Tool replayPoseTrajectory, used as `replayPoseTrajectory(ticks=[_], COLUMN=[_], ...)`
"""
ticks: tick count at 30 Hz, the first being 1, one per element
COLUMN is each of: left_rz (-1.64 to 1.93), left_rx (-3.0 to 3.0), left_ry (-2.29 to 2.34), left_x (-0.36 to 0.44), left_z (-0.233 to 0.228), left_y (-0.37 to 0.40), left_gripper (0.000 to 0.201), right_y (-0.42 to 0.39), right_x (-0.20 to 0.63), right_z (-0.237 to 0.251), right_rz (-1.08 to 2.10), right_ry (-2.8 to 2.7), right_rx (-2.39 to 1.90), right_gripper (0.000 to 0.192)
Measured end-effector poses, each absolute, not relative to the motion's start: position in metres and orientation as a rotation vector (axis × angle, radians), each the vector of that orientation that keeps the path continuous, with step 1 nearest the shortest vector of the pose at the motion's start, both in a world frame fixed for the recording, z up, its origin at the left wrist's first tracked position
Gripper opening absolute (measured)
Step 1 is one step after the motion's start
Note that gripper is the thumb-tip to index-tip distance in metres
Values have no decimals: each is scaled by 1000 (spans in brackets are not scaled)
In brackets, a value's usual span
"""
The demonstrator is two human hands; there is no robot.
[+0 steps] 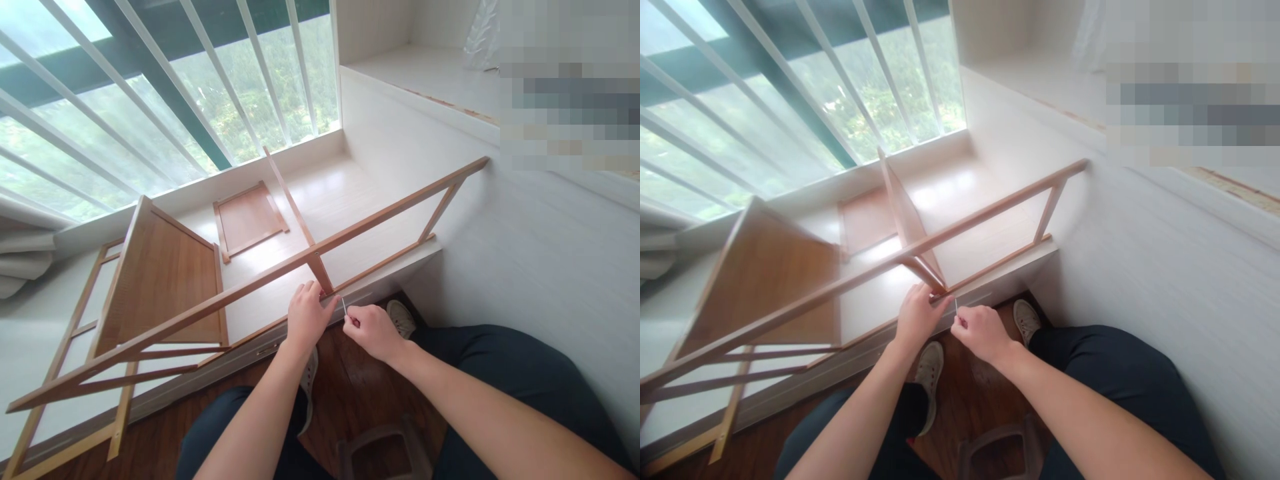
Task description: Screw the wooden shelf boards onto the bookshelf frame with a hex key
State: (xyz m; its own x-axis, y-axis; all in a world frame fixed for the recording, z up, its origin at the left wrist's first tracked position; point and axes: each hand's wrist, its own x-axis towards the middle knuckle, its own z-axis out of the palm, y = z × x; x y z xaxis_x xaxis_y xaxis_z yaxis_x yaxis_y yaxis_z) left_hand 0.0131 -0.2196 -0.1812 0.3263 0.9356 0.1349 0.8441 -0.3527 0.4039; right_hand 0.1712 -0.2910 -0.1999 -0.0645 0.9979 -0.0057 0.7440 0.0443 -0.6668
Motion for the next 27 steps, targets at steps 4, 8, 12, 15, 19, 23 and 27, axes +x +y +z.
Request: replayPoseTrajectory(ticks=[4,8,12,15,19,23,27], left_rz=[482,493,478,488,489,469,459], left_rx=[2315,2334,2359,2343,2294,2248,2234], left_ry=[1566,1491,1472,1445,1450,1456,1451], left_x=[10,6,6,6,5,4,4], left_z=[-184,-187,-187,-187,-187,-186,-185], left_y=[-228,-231,-230,-228,-226,-225,-223], left_gripper=[15,14,11,10,13,12,10], right_y=[-297,-301,-301,-300,-300,-300,-300], right_x=[171,171,171,171,171,172,173], right_z=[-192,-187,-185,-185,-185,-186,-185], right_rz=[751,766,763,762,766,761,746], right_ry=[-1938,-2011,-2078,-2099,-2121,-2119,-2120], right_rx=[-1727,-1726,-1709,-1721,-1753,-1747,-1741], right_gripper=[27,26,25,24,21,22,23])
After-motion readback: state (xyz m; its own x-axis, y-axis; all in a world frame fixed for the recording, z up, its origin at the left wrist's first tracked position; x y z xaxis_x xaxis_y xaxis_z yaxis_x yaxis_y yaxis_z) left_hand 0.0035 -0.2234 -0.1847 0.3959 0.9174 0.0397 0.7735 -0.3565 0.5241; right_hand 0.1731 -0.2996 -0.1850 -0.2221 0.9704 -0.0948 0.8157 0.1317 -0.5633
